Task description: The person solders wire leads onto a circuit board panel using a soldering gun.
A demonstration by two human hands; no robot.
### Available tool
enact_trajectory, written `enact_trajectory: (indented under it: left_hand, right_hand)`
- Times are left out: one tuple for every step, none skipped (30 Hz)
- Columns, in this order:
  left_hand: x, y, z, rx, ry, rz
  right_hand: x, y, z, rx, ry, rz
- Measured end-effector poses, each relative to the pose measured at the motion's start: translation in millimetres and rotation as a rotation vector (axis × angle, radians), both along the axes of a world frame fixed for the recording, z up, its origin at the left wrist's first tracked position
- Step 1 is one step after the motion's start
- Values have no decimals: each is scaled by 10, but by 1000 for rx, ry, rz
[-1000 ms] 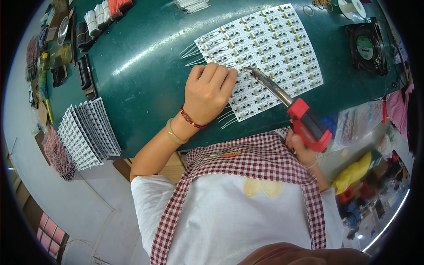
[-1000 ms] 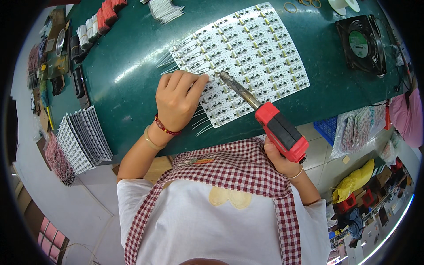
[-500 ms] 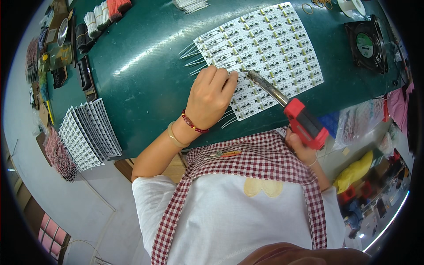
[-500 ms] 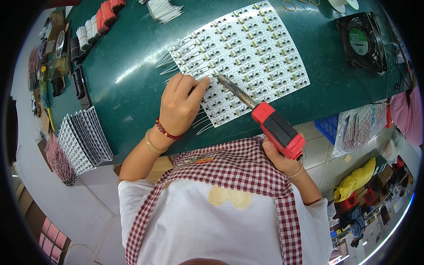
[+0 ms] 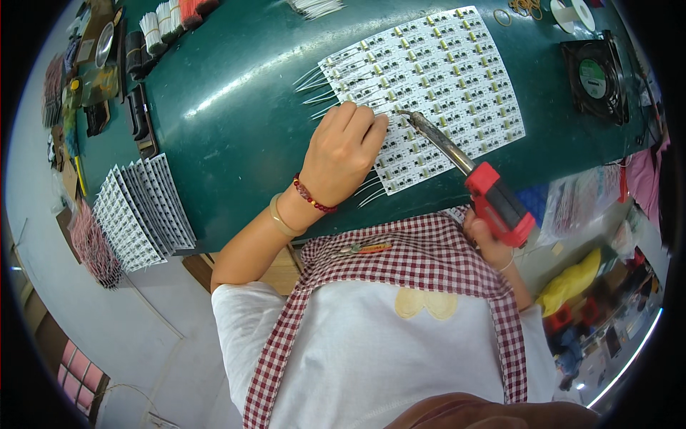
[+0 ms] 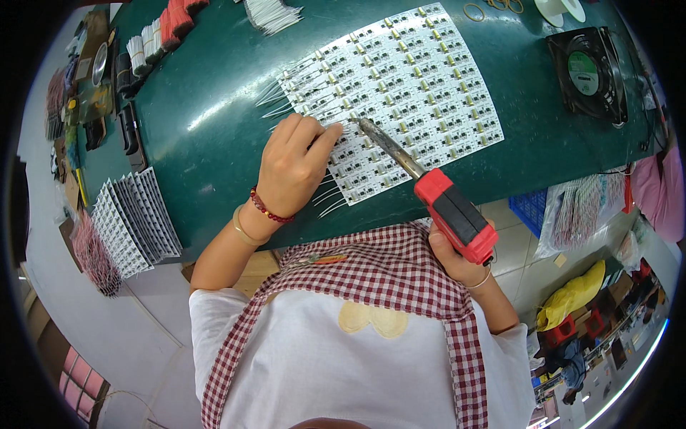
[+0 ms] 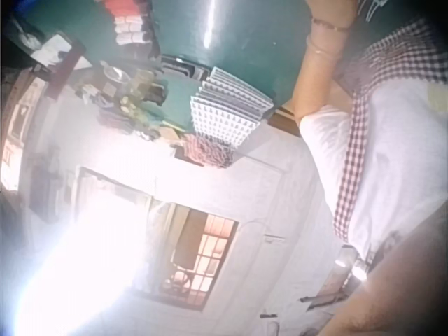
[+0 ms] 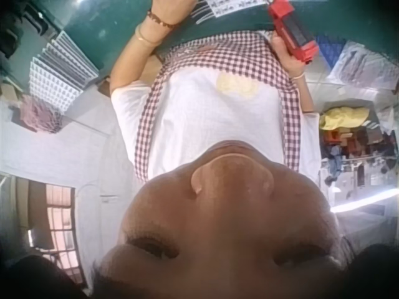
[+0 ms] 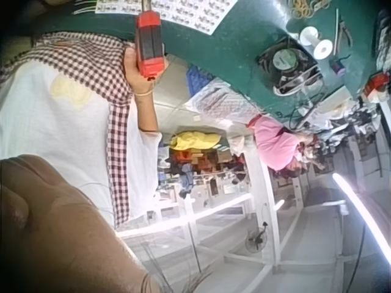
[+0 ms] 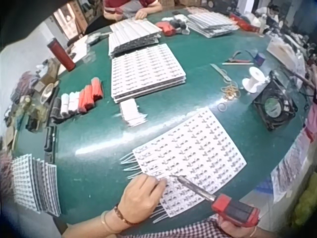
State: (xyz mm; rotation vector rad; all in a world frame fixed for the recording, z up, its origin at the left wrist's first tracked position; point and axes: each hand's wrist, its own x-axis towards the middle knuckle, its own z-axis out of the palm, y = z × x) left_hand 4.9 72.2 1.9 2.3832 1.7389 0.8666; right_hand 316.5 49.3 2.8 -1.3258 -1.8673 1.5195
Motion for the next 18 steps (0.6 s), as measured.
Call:
enact_trajectory:
  left_hand:
    - [-8, 3, -8, -1, -10, -8]
    - [-11, 7, -13, -3, -20, -17]
    - [-4, 7, -10, -4, -20, -19]
    - [6, -15, 7, 12, -21, -23]
    - [15, -36, 20, 27, -23, -27]
    - [13, -54, 29, 28, -20, -25]
    - [7, -55, 31, 5, 17, -43]
    - [3, -53, 31, -17, 56, -60]
    - [4, -44, 27, -18, 53, -63]
    - [6, -43, 22, -14, 57, -63]
    - [8, -42, 20, -9, 60, -62]
    - [10, -43, 22, -10, 62, -60]
    - [12, -37, 24, -11, 60, -64]
    - [16, -32, 24, -13, 58, -68]
    - [25, -23, 18, -13, 57, -70]
    - [40, -17, 8, 6, 33, -50]
    - [47, -15, 3, 25, 10, -29]
    - [48, -14, 10, 25, 10, -29]
  right_hand:
    - [16, -7, -13, 16, -10, 13]
    - [17, -7, -10, 15, -10, 12]
    - [19, -5, -4, 15, 11, 7]
    - [20, -8, 0, 16, 36, 5]
    - [20, -3, 16, 16, 38, 7]
    - [20, 6, 40, -10, 36, 5]
    - [19, 9, 59, -39, 29, -2]
    - [21, 1, 50, -40, 27, -6]
    - [22, -9, 31, 3, 13, 2]
    - [23, -9, 9, 46, 2, 15]
    - [20, -2, 5, 45, 4, 16]
    - [12, 6, 5, 37, 14, 15]
    - [6, 6, 9, 29, 21, 11]
    - [2, 3, 6, 29, 20, 9]
    - [-2, -1, -1, 47, 23, 7]
    - [-5, -1, -10, 63, 27, 6]
    - [-11, 9, -1, 63, 27, 7]
    - [-21, 27, 19, 32, 23, 19]
